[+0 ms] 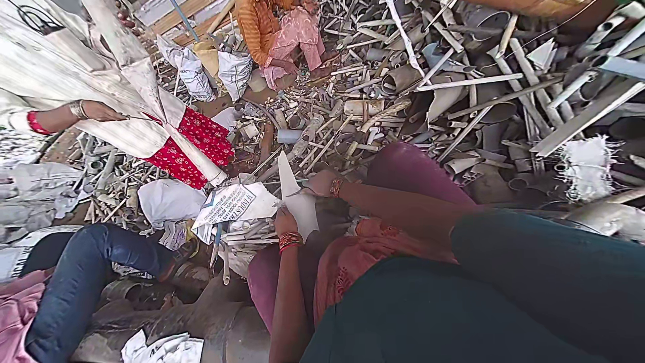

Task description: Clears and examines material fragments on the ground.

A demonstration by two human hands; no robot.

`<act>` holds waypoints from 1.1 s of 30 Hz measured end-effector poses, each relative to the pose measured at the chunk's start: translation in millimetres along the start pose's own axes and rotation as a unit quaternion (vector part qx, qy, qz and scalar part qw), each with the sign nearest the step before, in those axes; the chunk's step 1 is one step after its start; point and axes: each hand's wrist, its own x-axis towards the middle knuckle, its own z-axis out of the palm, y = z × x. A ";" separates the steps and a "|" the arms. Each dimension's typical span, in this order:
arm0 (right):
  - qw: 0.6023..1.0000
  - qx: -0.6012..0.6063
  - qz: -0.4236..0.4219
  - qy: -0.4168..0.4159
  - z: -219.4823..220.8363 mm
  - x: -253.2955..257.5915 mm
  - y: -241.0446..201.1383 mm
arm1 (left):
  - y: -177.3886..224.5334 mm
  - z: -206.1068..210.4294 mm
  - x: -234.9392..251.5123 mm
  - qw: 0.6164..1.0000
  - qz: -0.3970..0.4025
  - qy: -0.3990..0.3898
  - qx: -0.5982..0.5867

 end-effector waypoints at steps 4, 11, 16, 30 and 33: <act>1.000 0.003 0.008 0.002 4.7 0.1 -4.5 | -1.0 0.8 1.4 1.000 -0.002 0.002 -0.005; 0.997 0.025 0.066 0.039 6.0 2.1 7.3 | -1.8 3.8 -0.6 0.999 0.003 -0.032 0.011; 0.993 0.019 0.099 0.053 0.1 -4.1 7.6 | 1.7 8.3 -7.2 0.999 0.008 -0.034 -0.015; 0.997 0.048 0.062 -0.013 8.5 -8.9 -8.9 | 2.2 5.5 -4.4 0.997 0.027 -0.034 0.059; 0.998 0.039 0.051 -0.008 11.9 -5.4 -10.2 | -1.0 4.2 -2.5 0.998 0.024 -0.021 0.062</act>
